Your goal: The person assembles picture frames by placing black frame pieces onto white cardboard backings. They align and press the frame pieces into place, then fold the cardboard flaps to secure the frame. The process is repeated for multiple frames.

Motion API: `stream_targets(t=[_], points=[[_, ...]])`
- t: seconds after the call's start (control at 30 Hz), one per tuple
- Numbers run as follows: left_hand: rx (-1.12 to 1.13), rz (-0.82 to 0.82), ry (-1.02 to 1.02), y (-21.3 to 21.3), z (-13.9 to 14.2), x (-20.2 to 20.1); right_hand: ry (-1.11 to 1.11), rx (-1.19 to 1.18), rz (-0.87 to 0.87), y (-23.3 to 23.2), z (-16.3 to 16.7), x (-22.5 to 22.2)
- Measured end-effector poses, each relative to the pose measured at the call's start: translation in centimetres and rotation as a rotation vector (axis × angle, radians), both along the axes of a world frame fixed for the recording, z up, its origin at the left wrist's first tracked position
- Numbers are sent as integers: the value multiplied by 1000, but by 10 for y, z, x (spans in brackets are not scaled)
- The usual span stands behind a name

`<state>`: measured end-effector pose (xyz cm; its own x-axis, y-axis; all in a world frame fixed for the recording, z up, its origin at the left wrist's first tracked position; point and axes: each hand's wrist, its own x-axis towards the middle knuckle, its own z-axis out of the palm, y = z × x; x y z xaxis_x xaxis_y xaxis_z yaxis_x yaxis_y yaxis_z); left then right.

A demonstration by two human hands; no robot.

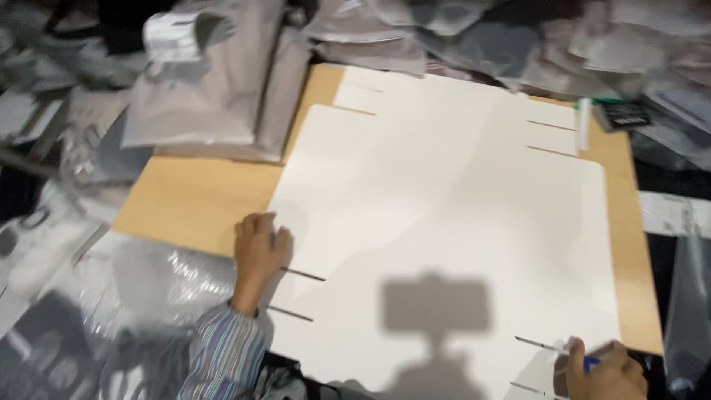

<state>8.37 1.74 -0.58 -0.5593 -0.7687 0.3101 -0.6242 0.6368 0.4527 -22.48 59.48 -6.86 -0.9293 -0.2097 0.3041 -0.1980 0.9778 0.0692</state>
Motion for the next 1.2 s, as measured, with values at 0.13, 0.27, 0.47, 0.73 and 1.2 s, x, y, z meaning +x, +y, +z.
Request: stream_targets(t=[0.13, 0.27, 0.47, 0.73, 1.2], points=[[115, 49, 107, -10, 12, 1, -264, -388, 160, 12, -26, -49], [478, 89, 301, -33, 12, 10, -454, -618, 167, -1, -21, -75], [746, -43, 668, -69, 0, 22, -593, -947, 114, -28, -3, -101], [1429, -279, 650, -61, 7, -6, -694, -1494, 219, 10, -1, -112], [27, -807, -384, 97, 26, -82, -535, 72, 829, -204, 121, 58]])
